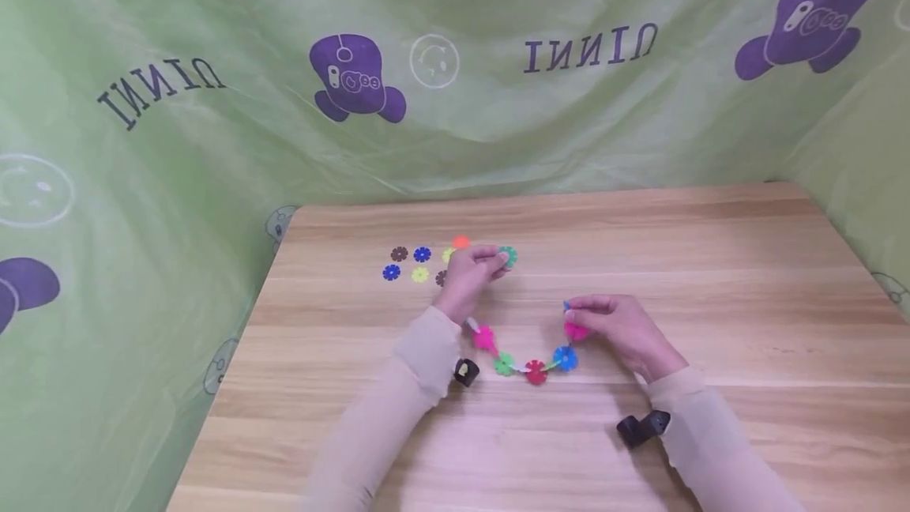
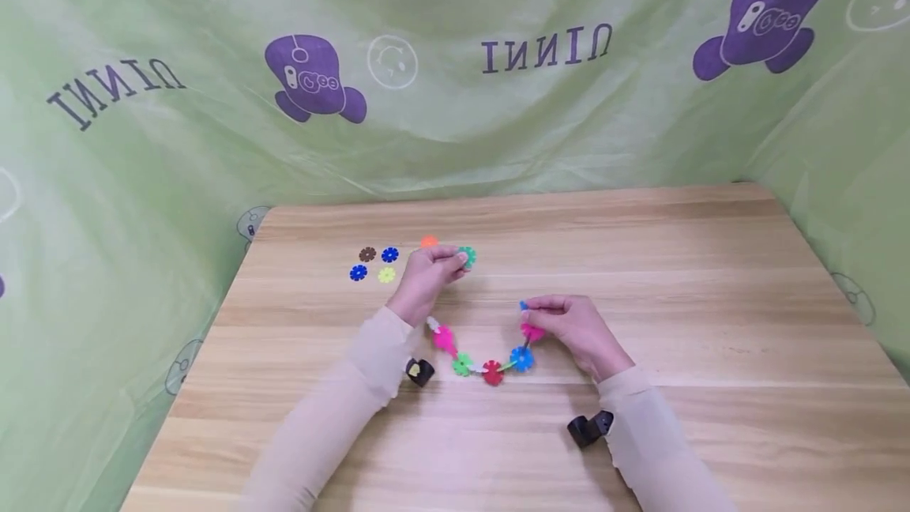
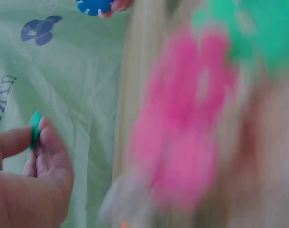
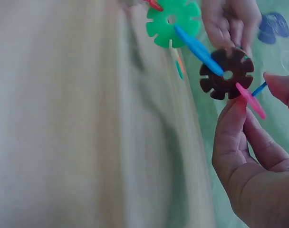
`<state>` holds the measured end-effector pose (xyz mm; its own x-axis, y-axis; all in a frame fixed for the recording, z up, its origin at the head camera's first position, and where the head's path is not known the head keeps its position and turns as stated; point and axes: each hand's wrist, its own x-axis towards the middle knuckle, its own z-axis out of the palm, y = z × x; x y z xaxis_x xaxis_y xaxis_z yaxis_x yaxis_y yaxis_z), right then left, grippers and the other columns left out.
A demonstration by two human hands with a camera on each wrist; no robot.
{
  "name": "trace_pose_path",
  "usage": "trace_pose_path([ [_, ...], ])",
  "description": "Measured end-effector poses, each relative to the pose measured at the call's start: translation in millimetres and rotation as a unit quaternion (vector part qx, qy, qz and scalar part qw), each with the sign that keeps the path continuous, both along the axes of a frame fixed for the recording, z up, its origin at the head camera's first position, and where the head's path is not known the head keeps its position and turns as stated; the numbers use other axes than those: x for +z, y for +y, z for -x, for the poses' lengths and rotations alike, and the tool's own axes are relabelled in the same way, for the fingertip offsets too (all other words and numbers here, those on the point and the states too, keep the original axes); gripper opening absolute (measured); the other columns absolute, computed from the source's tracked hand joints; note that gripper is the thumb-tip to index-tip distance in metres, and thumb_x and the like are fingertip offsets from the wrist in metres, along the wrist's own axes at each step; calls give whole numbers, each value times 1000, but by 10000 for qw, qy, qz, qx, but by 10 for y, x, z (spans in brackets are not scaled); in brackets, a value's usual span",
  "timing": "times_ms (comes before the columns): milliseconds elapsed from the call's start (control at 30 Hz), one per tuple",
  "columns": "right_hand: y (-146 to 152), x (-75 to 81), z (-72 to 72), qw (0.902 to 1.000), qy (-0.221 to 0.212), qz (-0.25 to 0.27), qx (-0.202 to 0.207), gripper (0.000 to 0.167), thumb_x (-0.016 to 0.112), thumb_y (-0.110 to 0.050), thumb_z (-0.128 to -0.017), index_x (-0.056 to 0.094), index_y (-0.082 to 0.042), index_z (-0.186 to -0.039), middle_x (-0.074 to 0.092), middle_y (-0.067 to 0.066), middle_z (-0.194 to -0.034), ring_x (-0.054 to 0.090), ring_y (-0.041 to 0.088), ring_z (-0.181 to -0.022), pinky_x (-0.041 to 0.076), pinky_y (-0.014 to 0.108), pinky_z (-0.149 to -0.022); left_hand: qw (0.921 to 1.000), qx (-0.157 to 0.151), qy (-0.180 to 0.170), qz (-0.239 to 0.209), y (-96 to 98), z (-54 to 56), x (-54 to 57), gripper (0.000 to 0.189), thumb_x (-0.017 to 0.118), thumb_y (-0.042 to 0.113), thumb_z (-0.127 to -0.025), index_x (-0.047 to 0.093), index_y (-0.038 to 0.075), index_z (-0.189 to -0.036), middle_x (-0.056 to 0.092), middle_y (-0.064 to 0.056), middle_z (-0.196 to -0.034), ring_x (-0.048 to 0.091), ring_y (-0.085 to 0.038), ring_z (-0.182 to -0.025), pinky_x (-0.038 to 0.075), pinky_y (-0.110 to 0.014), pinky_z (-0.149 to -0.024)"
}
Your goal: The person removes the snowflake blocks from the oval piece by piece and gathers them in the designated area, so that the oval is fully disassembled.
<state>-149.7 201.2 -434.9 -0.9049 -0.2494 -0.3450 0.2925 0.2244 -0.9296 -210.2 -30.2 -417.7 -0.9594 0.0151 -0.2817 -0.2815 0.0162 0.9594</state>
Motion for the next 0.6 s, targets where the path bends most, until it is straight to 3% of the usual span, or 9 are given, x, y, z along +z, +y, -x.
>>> trace_pose_path([
  [67,1,-10,12,9999,76,52,-43,54,74,-23,-89,57,9,-128,75,4,-96,70,12,-85,55,18,-82,9983,-116,187,539,-140,37,11,28,70,10,-90,66,0,-116,72,-15,-108,71,-24,-97,58,-33,-89],
  [133,5,-12,18,9996,167,215,-18,55,74,-23,-89,56,10,-128,75,5,-98,70,12,-85,55,19,-83,9881,-365,399,1437,-259,62,2,30,71,14,-90,67,2,-117,72,-13,-108,70,-23,-98,58,-32,-87],
  [200,20,-16,11,9994,197,262,73,55,74,-24,-90,55,10,-129,74,4,-99,70,11,-86,55,18,-84,9681,-463,618,2384,-364,92,-31,29,73,18,-89,69,5,-115,73,-11,-107,70,-23,-98,58,-32,-86],
  [267,23,-30,-5,9992,195,310,138,56,73,-24,-90,53,11,-130,74,4,-101,70,11,-87,54,18,-85,9485,-525,709,3042,-473,118,-76,26,73,19,-89,72,5,-111,74,-10,-106,69,-22,-97,57,-32,-85],
  [367,26,-55,-25,9993,143,332,28,56,74,-23,-89,54,10,-130,74,6,-102,70,10,-86,55,19,-84,9354,-635,647,3419,-597,147,-132,26,74,19,-87,73,3,-108,74,-13,-105,69,-25,-98,57,-35,-88],
  [600,24,-54,-30,9991,174,388,5,60,75,-25,-89,52,9,-133,73,13,-109,71,12,-89,56,22,-85,9257,-561,564,3697,-687,186,-213,23,77,19,-85,75,3,-102,75,-12,-102,69,-25,-94,56,-37,-88],
])
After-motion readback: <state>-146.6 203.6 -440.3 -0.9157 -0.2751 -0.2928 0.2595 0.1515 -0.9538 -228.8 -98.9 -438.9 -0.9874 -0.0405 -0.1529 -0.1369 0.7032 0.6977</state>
